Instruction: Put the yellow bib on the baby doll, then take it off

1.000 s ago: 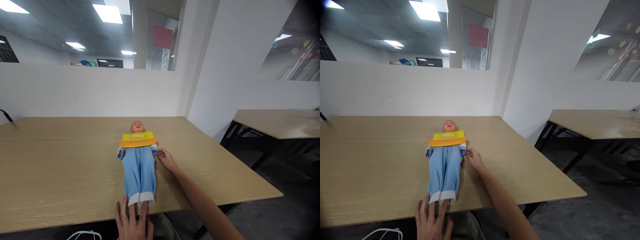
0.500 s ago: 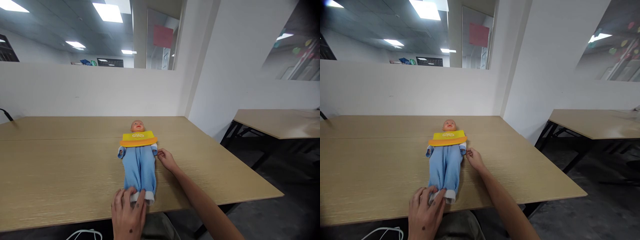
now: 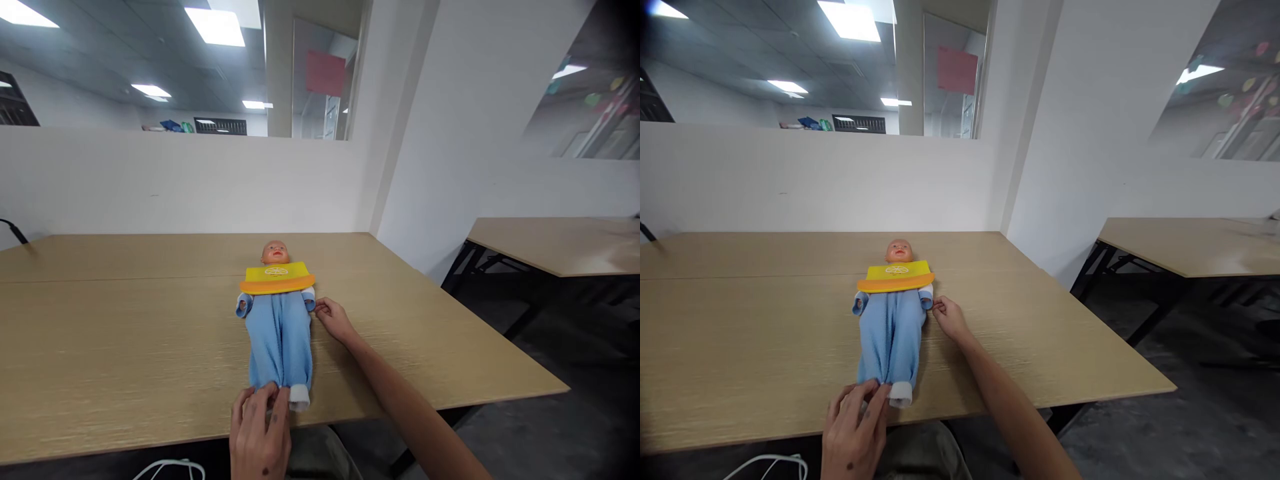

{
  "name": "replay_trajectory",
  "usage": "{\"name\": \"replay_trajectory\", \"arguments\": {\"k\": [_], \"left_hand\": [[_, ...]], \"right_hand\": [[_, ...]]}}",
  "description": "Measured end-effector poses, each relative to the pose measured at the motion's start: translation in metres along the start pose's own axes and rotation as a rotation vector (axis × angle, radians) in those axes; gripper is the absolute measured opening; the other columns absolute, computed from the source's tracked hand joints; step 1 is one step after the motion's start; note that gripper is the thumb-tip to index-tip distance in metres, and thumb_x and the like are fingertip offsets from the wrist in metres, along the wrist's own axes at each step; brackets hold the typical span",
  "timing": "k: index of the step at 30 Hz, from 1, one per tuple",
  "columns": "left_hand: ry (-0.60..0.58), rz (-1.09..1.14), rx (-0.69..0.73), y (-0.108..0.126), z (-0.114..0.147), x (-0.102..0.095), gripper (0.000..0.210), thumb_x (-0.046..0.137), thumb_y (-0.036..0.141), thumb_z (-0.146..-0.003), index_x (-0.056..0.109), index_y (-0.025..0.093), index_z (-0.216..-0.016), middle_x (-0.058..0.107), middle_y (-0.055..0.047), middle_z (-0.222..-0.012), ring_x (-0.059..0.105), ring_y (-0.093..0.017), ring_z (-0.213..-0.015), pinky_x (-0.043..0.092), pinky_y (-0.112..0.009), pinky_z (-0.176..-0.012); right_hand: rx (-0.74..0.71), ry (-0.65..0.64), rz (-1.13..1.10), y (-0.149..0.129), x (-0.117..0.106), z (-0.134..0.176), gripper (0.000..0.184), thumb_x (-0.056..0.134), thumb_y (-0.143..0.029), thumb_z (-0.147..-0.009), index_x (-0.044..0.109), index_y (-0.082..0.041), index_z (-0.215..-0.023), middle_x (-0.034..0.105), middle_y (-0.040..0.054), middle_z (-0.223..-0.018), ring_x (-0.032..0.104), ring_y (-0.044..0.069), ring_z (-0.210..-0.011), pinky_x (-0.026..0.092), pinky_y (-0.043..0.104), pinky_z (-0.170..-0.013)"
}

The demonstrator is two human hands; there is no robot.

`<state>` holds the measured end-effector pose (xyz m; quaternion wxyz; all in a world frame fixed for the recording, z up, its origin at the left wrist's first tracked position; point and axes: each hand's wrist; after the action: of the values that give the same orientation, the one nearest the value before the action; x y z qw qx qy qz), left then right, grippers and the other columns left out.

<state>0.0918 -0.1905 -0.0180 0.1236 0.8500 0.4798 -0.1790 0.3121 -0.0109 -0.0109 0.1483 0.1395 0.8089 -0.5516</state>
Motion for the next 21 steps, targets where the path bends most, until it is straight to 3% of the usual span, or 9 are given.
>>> {"name": "replay_trajectory", "arguments": {"k": [8,13,16,21], "left_hand": [[-0.120,-0.048,-0.079,0.002,-0.006,-0.010,0.022,0.059,0.018,-0.084,0.067,0.023,-0.104,0.064,-0.005,-0.086,0.058,-0.020,-0.080,0.039,-0.038,-0.081],[-0.121,-0.031,-0.050,-0.002,-0.005,-0.010,0.024,0.059,0.018,-0.083,0.067,0.022,-0.105,0.066,-0.006,-0.089,0.058,-0.022,-0.083,0.038,-0.039,-0.084],[-0.114,-0.035,-0.033,-0.002,-0.006,-0.008,0.023,0.059,0.018,-0.084,0.066,0.021,-0.105,0.067,-0.005,-0.090,0.059,-0.022,-0.083,0.039,-0.039,-0.085],[-0.056,-0.020,-0.053,0.003,-0.011,-0.008,0.019,0.051,0.014,-0.087,0.066,0.018,-0.099,0.068,-0.006,-0.084,0.060,-0.020,-0.078,0.041,-0.038,-0.082]], "right_hand": [[0.007,0.006,0.015,-0.007,-0.002,0.001,0.016,0.049,-0.017,-0.075,0.061,-0.017,-0.086,0.067,0.0039,-0.083,0.062,0.015,-0.075,0.049,0.027,-0.072],[-0.008,0.081,0.224,-0.041,-0.011,0.028,0.013,0.048,-0.015,-0.076,0.060,-0.017,-0.081,0.057,-0.0014,-0.062,0.051,0.012,-0.057,0.040,0.023,-0.056],[-0.152,0.017,0.293,-0.074,-0.011,0.070,0.014,0.050,-0.021,-0.081,0.061,-0.018,-0.089,0.051,-0.0035,-0.059,0.046,0.011,-0.052,0.037,0.023,-0.052],[-0.549,-0.097,0.476,-0.112,0.007,0.134,0.040,0.060,-0.023,-0.077,0.054,-0.020,-0.117,0.062,0.0067,-0.092,0.059,0.020,-0.082,0.049,0.031,-0.072]]}}
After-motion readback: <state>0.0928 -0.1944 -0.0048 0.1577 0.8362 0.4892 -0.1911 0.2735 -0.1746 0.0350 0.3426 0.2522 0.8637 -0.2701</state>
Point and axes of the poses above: each hand's wrist, its own z-axis away from the middle knuckle, its own x-axis out of the palm, y = z × x
